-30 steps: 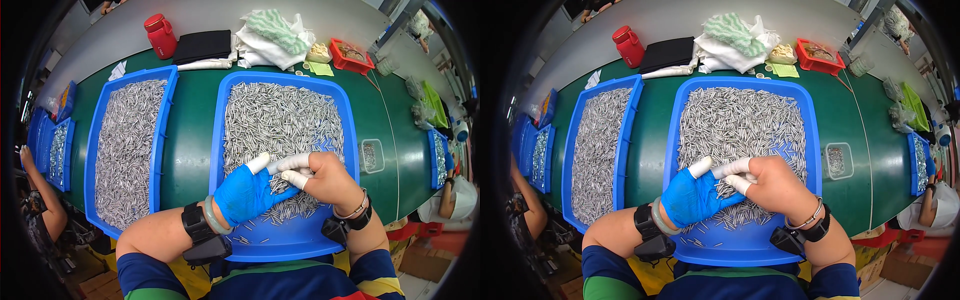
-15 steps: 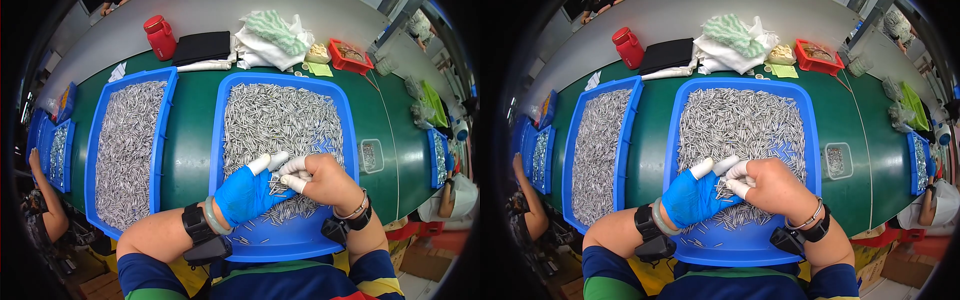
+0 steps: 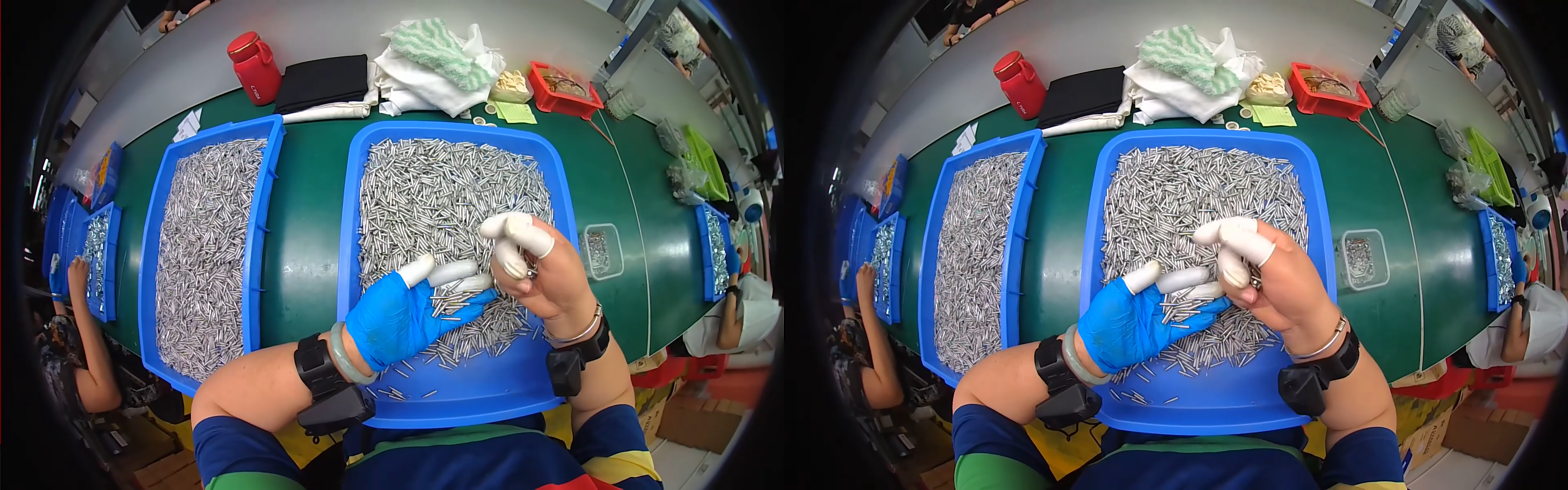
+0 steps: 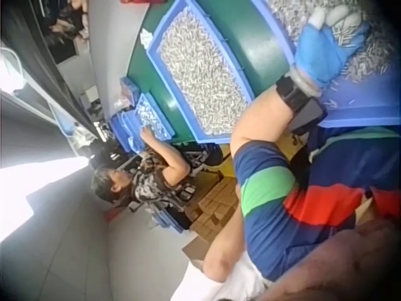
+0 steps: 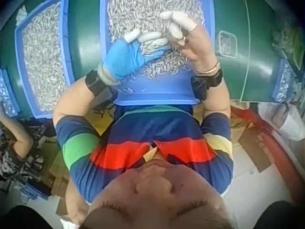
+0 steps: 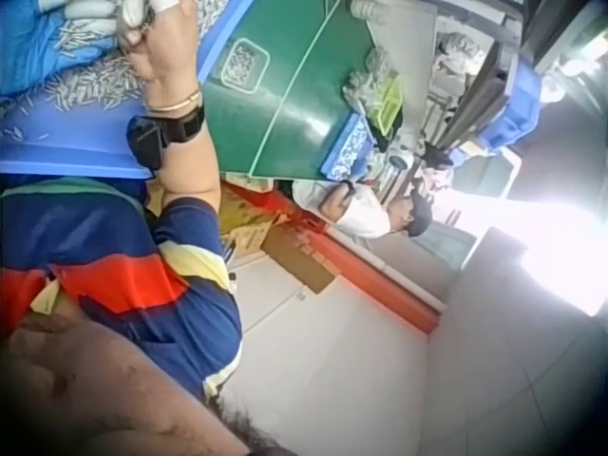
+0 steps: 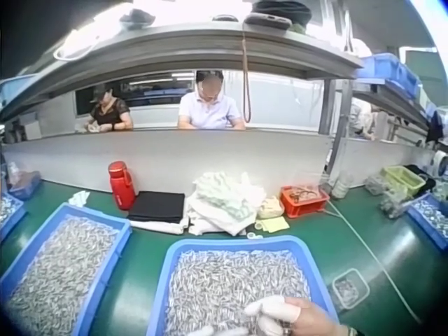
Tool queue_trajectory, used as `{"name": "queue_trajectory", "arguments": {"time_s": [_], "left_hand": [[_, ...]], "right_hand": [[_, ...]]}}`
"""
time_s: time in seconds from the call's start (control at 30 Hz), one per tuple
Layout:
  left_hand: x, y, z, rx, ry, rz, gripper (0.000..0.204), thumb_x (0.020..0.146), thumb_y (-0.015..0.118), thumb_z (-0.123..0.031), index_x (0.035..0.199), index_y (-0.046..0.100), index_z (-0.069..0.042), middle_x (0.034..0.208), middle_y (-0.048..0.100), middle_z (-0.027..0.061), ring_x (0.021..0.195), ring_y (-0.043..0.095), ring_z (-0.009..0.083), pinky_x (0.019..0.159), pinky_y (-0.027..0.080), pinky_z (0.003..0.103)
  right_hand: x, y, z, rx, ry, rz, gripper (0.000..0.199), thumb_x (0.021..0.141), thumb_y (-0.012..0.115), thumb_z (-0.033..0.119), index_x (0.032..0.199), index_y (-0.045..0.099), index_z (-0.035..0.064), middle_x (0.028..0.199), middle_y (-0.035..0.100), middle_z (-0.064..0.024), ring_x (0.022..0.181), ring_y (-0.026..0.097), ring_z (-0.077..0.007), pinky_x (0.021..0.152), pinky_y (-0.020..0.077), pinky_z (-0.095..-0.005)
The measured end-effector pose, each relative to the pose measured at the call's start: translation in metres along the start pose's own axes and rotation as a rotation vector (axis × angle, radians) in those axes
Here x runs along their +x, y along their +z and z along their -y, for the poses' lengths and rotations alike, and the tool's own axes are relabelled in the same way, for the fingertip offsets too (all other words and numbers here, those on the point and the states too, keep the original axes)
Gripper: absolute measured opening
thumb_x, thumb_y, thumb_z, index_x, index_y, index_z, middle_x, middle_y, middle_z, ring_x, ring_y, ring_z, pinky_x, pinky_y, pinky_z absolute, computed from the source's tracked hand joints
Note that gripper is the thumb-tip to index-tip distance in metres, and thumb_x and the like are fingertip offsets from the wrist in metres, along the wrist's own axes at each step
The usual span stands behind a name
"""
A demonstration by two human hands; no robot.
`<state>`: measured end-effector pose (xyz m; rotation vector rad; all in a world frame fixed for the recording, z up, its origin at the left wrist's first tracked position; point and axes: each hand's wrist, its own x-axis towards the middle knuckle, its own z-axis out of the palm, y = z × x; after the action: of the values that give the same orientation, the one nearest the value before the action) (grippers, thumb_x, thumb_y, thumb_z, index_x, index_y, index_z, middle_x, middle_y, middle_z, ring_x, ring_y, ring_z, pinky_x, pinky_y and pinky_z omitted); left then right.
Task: The person sorts metal pins by hand, picking them up from a blue tray, inspecting them, and placing some into a small clear container. They also move pins between two large blue trays while sorting through the pile.
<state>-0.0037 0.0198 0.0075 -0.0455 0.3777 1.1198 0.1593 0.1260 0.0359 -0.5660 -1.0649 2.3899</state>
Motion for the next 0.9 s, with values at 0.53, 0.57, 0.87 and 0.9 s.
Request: {"name": "queue_trajectory", "arguments": {"time_s": [0.53,0.57,0.87,0.9], "left_hand": [[-0.005,0.004,0.000,-0.076,0.125,0.005,0.046,0.092,0.030,-0.023,0.128,0.028,0.007,0.127,0.033,0.0311,0.119,0.034,0.0412,0.101,0.031,0.047],[-0.005,0.005,-0.001,-0.091,0.128,0.011,0.047,0.092,0.030,-0.023,0.128,0.028,0.007,0.127,0.033,0.0308,0.120,0.033,0.0413,0.102,0.030,0.047],[-0.005,0.006,0.000,-0.162,0.087,0.082,0.049,0.093,0.028,-0.025,0.129,0.026,0.007,0.131,0.030,0.0283,0.122,0.031,0.0392,0.103,0.028,0.046],[-0.005,0.006,0.000,-0.162,0.084,0.076,0.049,0.093,0.028,-0.025,0.129,0.025,0.007,0.131,0.030,0.0278,0.123,0.031,0.0387,0.103,0.027,0.046]], "right_hand": [[0.004,-0.021,0.005,0.667,-0.082,-0.123,0.029,0.090,0.039,0.020,0.109,0.053,0.0026,0.079,0.057,-0.0072,0.053,0.035,-0.0077,0.040,0.0266,-0.0178],[0.005,-0.020,0.003,0.670,-0.085,-0.123,0.029,0.090,0.039,0.020,0.109,0.053,0.0026,0.079,0.057,-0.0072,0.053,0.035,-0.0077,0.040,0.0266,-0.0178],[0.010,-0.018,-0.004,0.667,-0.076,-0.162,0.034,0.090,0.042,0.022,0.112,0.049,-0.0016,0.093,0.054,-0.0136,0.065,0.041,-0.0123,0.051,0.0345,-0.0192],[0.011,-0.013,-0.003,0.648,-0.054,-0.203,0.036,0.090,0.041,0.023,0.114,0.047,-0.0028,0.096,0.053,-0.0153,0.070,0.044,-0.0148,0.055,0.0384,-0.0202]]}}
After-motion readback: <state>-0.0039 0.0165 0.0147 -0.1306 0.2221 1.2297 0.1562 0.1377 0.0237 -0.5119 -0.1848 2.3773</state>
